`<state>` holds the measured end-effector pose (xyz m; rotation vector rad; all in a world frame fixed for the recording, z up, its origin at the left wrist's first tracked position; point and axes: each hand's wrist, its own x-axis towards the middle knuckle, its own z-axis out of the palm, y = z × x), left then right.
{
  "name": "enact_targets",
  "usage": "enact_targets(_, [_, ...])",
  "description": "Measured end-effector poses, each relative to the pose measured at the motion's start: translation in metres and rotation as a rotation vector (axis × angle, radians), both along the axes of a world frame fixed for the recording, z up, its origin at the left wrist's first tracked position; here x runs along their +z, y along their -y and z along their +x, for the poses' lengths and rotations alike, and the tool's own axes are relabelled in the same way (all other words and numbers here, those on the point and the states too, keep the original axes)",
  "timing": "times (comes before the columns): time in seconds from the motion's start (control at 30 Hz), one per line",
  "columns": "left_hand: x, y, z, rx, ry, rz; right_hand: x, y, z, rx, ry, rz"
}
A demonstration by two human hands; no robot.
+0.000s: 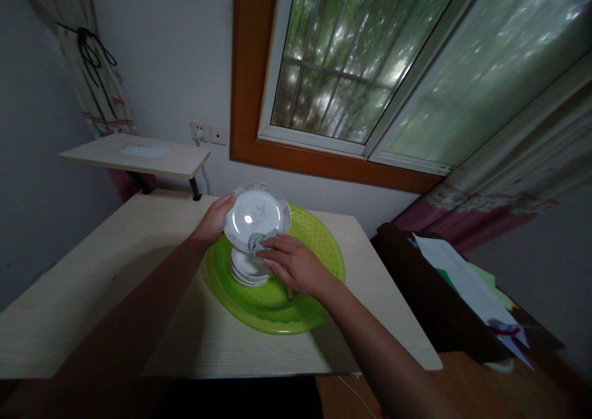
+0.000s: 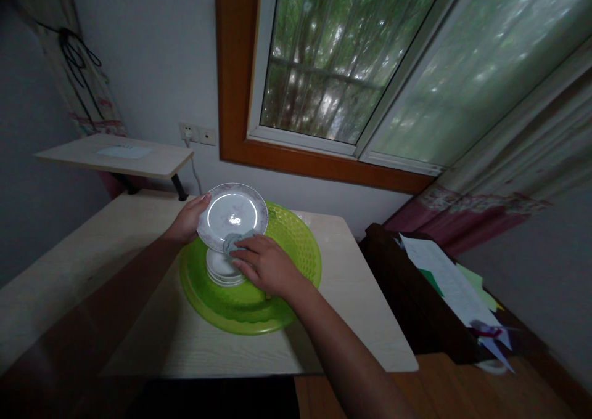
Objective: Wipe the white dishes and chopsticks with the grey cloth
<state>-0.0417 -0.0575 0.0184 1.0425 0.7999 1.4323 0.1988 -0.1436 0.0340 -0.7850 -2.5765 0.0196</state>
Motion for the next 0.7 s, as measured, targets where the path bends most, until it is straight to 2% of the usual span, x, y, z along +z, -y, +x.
enact_targets(0.13, [-0.004, -0.002, -0.002, -0.026, 0.007, -0.012, 0.005, -0.014, 0.012, -0.028, 0.052, 0.057])
enact_targets(0.37, [-0.014, -0.02, -0.011, -0.08, -0.046, -0.009, 0.005, -0.031, 0.021, -0.223, 0.101, 0.251])
enact_targets(0.7, [-0.02, -0.028, -0.017, -0.09, -0.043, 0.009, -0.009, -0.026, 0.009, -0.243, 0.051, 0.245])
